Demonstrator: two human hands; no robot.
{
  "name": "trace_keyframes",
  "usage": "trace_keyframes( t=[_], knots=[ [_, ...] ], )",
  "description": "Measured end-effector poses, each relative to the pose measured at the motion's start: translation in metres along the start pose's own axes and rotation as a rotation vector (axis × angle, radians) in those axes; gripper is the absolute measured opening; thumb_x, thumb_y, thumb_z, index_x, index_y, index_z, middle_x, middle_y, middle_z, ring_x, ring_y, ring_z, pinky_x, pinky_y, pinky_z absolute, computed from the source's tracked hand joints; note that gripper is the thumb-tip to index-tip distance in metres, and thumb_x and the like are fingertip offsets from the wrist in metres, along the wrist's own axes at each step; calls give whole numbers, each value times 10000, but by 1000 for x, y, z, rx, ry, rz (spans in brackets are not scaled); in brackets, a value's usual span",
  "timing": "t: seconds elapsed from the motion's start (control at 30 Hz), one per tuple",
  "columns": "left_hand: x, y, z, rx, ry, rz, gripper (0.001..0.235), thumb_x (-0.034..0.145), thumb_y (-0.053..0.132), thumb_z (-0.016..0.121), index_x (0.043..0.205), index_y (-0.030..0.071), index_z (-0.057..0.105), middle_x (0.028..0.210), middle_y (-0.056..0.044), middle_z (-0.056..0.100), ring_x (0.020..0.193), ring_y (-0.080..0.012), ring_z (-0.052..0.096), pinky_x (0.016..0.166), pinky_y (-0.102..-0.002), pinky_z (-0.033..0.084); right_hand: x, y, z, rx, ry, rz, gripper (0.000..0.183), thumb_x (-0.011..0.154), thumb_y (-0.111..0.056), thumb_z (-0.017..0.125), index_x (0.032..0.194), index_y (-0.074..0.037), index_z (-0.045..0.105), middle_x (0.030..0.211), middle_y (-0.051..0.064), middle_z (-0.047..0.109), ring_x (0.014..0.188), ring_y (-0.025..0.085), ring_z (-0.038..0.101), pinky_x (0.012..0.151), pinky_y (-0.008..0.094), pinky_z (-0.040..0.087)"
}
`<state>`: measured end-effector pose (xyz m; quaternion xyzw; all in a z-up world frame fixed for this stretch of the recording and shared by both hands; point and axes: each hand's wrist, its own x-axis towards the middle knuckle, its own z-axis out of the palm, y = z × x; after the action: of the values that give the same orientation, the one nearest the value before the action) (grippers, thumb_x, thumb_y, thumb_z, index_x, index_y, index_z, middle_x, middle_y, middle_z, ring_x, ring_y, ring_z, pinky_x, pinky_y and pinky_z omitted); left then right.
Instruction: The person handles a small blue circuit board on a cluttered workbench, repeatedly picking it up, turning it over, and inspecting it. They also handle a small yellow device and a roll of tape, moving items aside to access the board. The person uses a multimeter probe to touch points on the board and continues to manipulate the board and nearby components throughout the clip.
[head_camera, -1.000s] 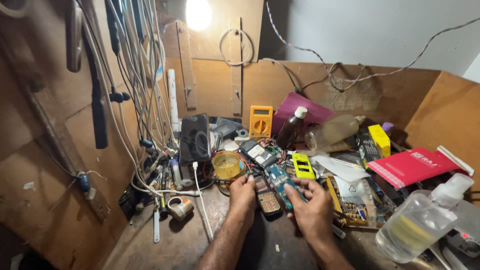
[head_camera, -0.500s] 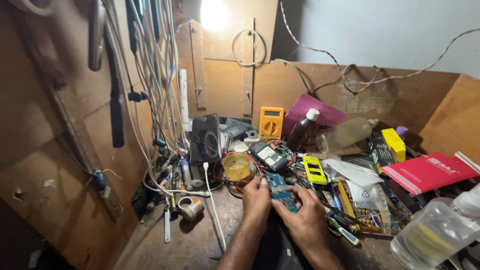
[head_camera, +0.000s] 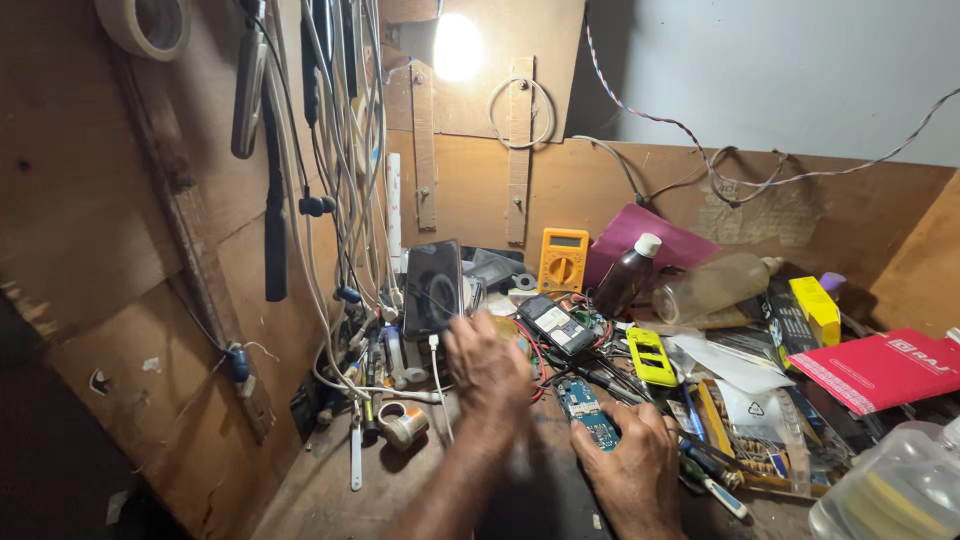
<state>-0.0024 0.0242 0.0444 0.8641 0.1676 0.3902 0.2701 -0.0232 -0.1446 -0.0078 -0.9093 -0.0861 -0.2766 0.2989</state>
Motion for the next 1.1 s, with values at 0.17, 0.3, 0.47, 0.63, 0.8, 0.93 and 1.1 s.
trace_keyframes(
  t=[0.17, 0.3, 0.47, 0.63, 0.8, 0.93, 1.1],
  knots=[
    [16, 1, -19, 85, -149, 4, 715, 726, 362, 899, 1188, -33, 523, 1188, -187, 482, 1168, -335, 471, 959, -448, 477, 1, -10, -8, 18, 0, 5, 462, 709, -369, 847, 1032, -46, 779, 950, 176, 663, 967, 366, 608, 905, 465, 479],
    [22, 16, -18, 336, -340, 56, 779, 696, 473, 919, 1214, 30, 541, 1265, -150, 465, 1240, -323, 434, 1050, -489, 395, 1, -9, -9, 73, 46, -37, 451, 707, -348, 839, 1012, -24, 765, 933, 179, 654, 967, 362, 614, 882, 466, 481],
    [59, -11, -11, 486, -650, 301, 948, 541, 490, 984, 1275, 83, 544, 1274, -104, 545, 1290, -294, 402, 1075, -474, 338, 2, -7, -7, 85, 34, -19, 437, 719, -332, 834, 1026, -30, 761, 937, 164, 653, 957, 345, 615, 878, 456, 485],
    [69, -33, 11, 494, -570, 404, 569, 618, 359, 894, 1120, 170, 702, 1239, -61, 646, 1303, -325, 432, 1059, -533, 329, 2, -13, -10, 82, 49, -37, 407, 719, -319, 833, 1005, -37, 763, 941, 151, 656, 953, 343, 611, 872, 454, 487],
    [74, -23, -1, 343, -530, 352, 588, 637, 351, 869, 1169, 159, 708, 1217, -94, 655, 1259, -332, 478, 1052, -523, 367, 0, -12, -12, 122, 64, -71, 388, 732, -307, 829, 998, -35, 754, 927, 147, 662, 951, 341, 617, 861, 455, 493],
    [90, -2, -42, 41, -461, 226, 771, 567, 400, 919, 1247, 142, 661, 1225, -172, 573, 1207, -366, 530, 1023, -496, 463, -2, -11, -11, 117, 104, -103, 355, 752, -304, 820, 995, -52, 762, 950, 152, 670, 964, 354, 612, 861, 466, 491],
    [93, 6, -83, -182, -438, 116, 745, 587, 390, 877, 1246, 115, 665, 1215, -190, 567, 1133, -329, 638, 964, -395, 567, -3, -12, -15, 125, 27, -85, 372, 752, -304, 819, 1015, -50, 757, 947, 153, 669, 959, 347, 610, 857, 459, 492]
  ],
)
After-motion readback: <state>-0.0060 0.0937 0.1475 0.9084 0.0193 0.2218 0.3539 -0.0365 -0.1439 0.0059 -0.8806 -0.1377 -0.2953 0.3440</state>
